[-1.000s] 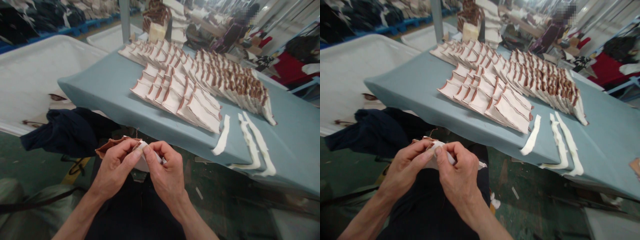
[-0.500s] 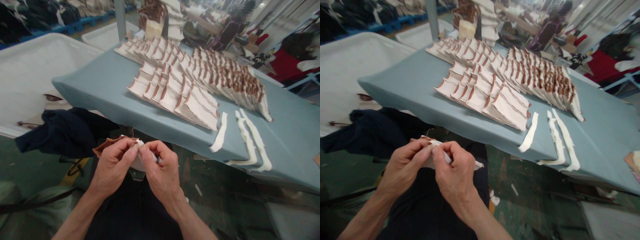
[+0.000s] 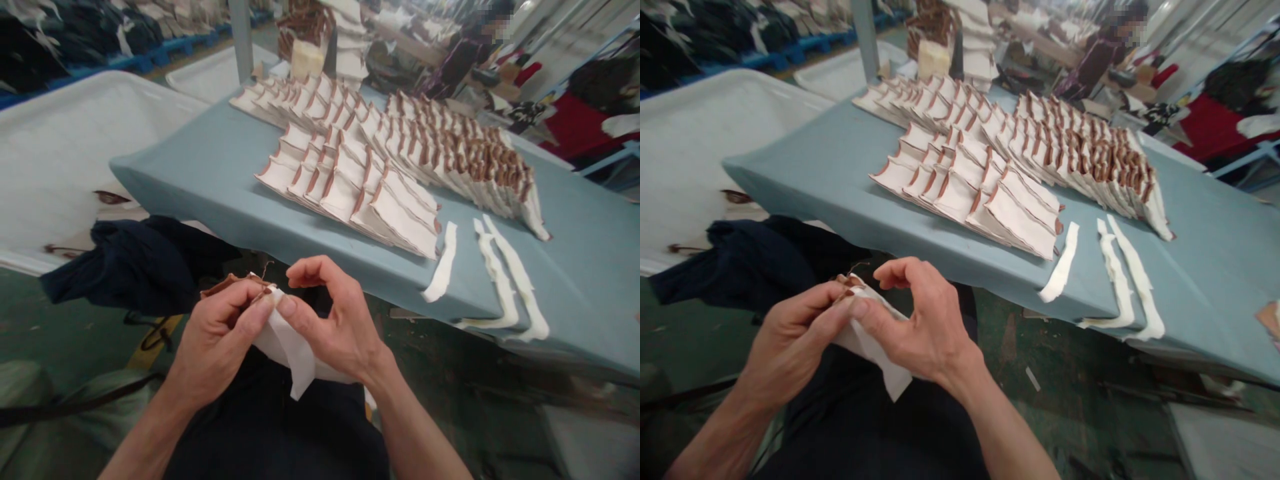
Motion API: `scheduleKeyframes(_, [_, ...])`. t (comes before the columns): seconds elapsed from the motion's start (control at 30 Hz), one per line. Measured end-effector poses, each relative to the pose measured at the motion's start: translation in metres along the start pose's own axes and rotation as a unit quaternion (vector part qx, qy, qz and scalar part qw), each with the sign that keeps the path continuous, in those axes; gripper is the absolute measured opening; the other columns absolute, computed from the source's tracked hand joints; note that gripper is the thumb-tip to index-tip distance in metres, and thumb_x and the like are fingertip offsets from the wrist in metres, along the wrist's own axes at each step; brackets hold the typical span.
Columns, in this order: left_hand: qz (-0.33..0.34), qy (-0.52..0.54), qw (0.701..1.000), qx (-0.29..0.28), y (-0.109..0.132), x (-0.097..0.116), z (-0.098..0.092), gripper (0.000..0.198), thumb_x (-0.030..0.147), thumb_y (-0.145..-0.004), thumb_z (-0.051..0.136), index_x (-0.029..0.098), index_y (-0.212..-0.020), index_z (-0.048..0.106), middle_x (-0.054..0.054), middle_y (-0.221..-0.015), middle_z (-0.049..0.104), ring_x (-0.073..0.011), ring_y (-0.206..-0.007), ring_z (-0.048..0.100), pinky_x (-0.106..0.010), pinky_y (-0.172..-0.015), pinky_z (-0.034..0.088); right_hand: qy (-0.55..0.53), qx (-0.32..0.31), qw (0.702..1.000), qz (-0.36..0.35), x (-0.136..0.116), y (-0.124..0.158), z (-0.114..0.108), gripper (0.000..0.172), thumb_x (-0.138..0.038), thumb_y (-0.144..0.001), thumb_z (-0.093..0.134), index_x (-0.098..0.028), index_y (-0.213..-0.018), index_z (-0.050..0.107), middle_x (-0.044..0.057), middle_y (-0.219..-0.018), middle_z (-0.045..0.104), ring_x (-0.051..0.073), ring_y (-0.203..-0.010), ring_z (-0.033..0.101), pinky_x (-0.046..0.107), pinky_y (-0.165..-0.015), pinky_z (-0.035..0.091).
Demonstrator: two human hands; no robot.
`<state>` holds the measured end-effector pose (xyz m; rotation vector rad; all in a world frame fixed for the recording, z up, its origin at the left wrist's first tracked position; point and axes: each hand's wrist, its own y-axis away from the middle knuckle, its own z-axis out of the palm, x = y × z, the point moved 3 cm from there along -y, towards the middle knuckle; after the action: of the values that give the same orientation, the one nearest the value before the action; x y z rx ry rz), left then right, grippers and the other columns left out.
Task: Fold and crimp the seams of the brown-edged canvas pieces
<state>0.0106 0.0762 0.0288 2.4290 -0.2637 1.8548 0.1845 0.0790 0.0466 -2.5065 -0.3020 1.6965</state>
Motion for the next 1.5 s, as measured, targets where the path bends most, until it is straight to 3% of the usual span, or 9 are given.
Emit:
scheduleKeyframes(0.2, [0.037, -0.014, 0.999, -0.033, 0.007, 0.004, -0.006, 0.031, 0.034, -0.098, 0.061, 0.020, -0.071, 0.069, 0.001, -0.068, 0.062, -0.0140, -0.060, 0.053, -0.023, -0.052, 0.041, -0.008, -0.199, 0.970, -0.136, -0.010, -0.032, -0.005, 0.033, -0.053, -0.086, 0.085, -0.029, -0.106, 0.074, 0.004, -0.128, 0.078, 0.025, -0.129, 0.067, 0.041, -0.116, 0.049])
scheduleKeyframes(0.33, [0.034, -0.015, 0.998, -0.057, 0.011, 0.004, -0.010, 0.032, 0.034, -0.100, 0.059, 0.021, -0.072, 0.068, 0.002, -0.064, 0.059, -0.0134, -0.056, 0.052, -0.023, -0.050, 0.040, 0.023, -0.289, 0.945, -0.154, -0.007, -0.045, -0.002, 0.031, -0.054, -0.086, 0.084, -0.028, -0.083, 0.067, 0.000, -0.095, 0.078, 0.022, -0.103, 0.069, 0.039, -0.109, 0.051])
scheduleKeyframes(0.53, [0.016, -0.025, 0.997, -0.068, 0.011, 0.008, -0.008, 0.037, 0.034, -0.099, 0.057, 0.022, -0.064, 0.062, 0.003, -0.058, 0.055, -0.0130, -0.051, 0.045, -0.024, -0.046, 0.036, 0.096, -0.309, 0.929, -0.178, -0.005, -0.048, 0.000, 0.052, -0.064, -0.085, 0.079, -0.025, -0.064, 0.052, -0.003, -0.068, 0.059, 0.018, -0.075, 0.054, 0.036, -0.090, 0.047])
scheduleKeyframes(0.8, [0.012, -0.029, 0.996, -0.082, 0.004, 0.017, -0.005, 0.039, 0.036, -0.097, 0.057, 0.022, -0.061, 0.059, 0.003, -0.055, 0.051, -0.0125, -0.048, 0.043, -0.023, -0.043, 0.034, 0.087, -0.327, 0.930, -0.143, -0.007, -0.041, -0.005, 0.054, -0.057, -0.094, 0.071, -0.023, -0.061, 0.044, -0.007, -0.062, 0.042, 0.012, -0.061, 0.040, 0.027, -0.065, 0.033])
scheduleKeyframes(0.97, [0.010, -0.047, 0.995, -0.093, 0.005, 0.017, -0.004, 0.034, 0.036, -0.096, 0.060, 0.022, -0.065, 0.064, 0.003, -0.056, 0.055, -0.0129, -0.049, 0.048, -0.022, -0.043, 0.036, 0.029, -0.333, 0.932, -0.137, -0.002, -0.036, -0.009, 0.051, -0.047, -0.102, 0.063, -0.022, -0.062, 0.045, -0.007, -0.063, 0.040, 0.010, -0.058, 0.038, 0.026, -0.060, 0.027])
scheduleKeyframes(1.13, [0.000, -0.059, 0.993, -0.100, 0.008, 0.015, 0.000, 0.029, 0.035, -0.097, 0.065, 0.022, -0.071, 0.070, 0.004, -0.060, 0.062, -0.0125, -0.052, 0.053, -0.021, -0.046, 0.039, -0.008, -0.332, 0.937, -0.111, 0.005, -0.029, -0.010, 0.042, -0.040, -0.104, 0.056, -0.022, -0.066, 0.048, -0.007, -0.064, 0.045, 0.010, -0.060, 0.043, 0.025, -0.061, 0.032])
scheduleKeyframes(1.37, [0.071, -0.115, 0.986, -0.096, 0.005, 0.015, 0.009, 0.035, 0.032, -0.106, 0.056, 0.021, -0.073, 0.064, 0.005, -0.063, 0.059, -0.0107, -0.055, 0.051, -0.022, -0.051, 0.039, -0.043, -0.270, 0.958, -0.091, 0.017, -0.014, -0.009, 0.037, -0.032, -0.103, 0.042, -0.024, -0.068, 0.038, -0.006, -0.066, 0.041, 0.011, -0.061, 0.038, 0.025, -0.061, 0.033])
scheduleKeyframes(1.5, [0.120, -0.146, 0.973, -0.132, 0.005, 0.007, 0.012, 0.034, 0.026, -0.109, 0.046, 0.022, -0.077, 0.058, 0.006, -0.065, 0.058, -0.0109, -0.055, 0.052, -0.023, -0.054, 0.039, -0.063, -0.231, 0.960, -0.142, 0.028, -0.008, -0.005, 0.033, -0.027, -0.102, 0.045, -0.024, -0.070, 0.037, -0.006, -0.065, 0.040, 0.011, -0.059, 0.036, 0.026, -0.060, 0.030])
